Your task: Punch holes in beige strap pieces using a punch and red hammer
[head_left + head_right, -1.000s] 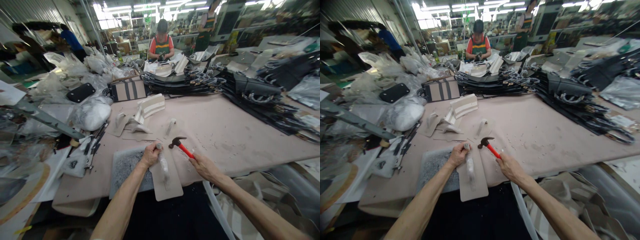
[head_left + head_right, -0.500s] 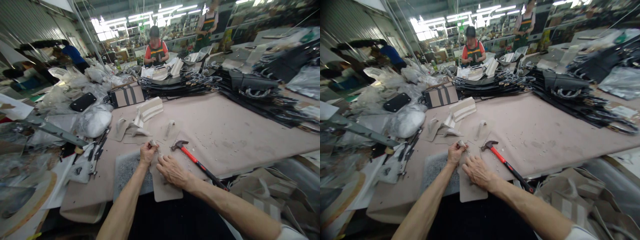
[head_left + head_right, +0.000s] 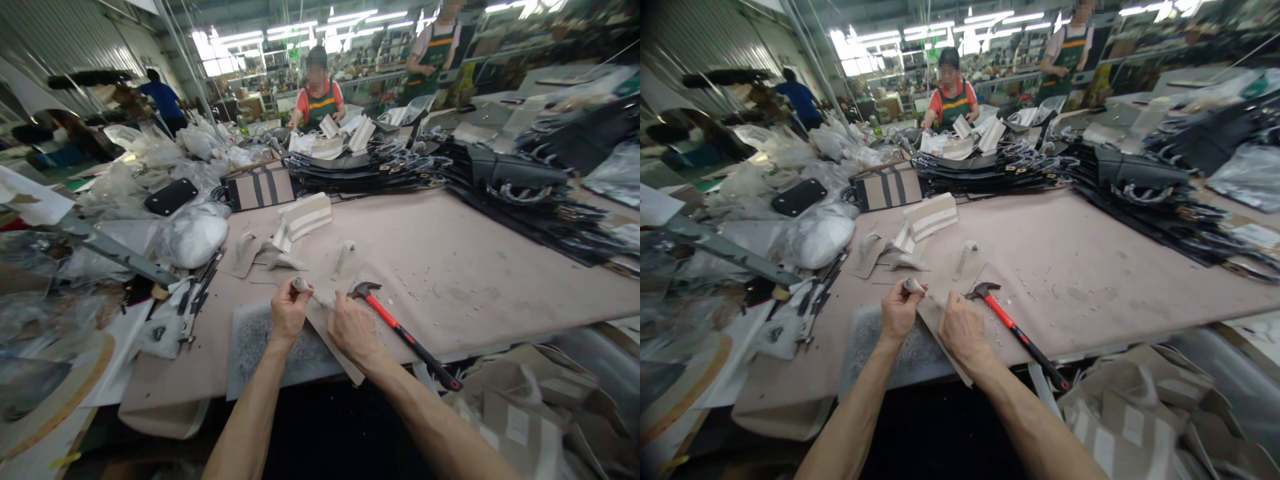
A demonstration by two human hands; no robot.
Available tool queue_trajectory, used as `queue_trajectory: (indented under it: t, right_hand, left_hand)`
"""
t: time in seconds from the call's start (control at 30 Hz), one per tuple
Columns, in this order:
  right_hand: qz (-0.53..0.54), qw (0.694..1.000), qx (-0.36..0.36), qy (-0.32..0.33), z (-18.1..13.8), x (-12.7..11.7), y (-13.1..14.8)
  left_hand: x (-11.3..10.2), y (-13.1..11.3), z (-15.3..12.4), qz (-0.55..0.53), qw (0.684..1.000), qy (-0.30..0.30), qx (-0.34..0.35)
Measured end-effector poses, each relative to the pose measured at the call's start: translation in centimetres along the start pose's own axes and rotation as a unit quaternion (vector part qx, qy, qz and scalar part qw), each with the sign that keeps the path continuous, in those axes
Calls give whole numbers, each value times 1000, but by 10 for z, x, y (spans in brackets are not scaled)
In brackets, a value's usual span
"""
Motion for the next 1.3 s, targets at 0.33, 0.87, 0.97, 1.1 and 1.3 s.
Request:
queue_trajectory:
  t: [0.33, 0.87, 0.97, 1.1, 1.3]
  right_hand:
    - [188, 981, -11, 47, -15, 39, 7]
    - [192, 979, -30, 65, -18, 56, -6]
    - [220, 973, -20, 61, -20, 60, -7]
    - [238, 969, -17, 55, -20, 58, -9]
    - [258, 964, -19, 57, -22, 58, -9]
  left_hand:
    - [21, 67, 1, -60, 991, 63, -104]
    - [23, 82, -1, -69, 987, 96, -106]
    - [23, 82, -1, -58, 987, 103, -107]
    - [23, 80, 0, -53, 987, 107, -110]
    - [23, 79, -1, -36, 988, 114, -97]
Point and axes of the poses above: each hand's wrist, its own z-axis towards the middle knuckle, its own x-axis out of the palm, y = z × x, the point moved 4 cm from there along z, towards the middle knuckle, and after that the axes turned 1 degree about -y, right-handed, at the moved point
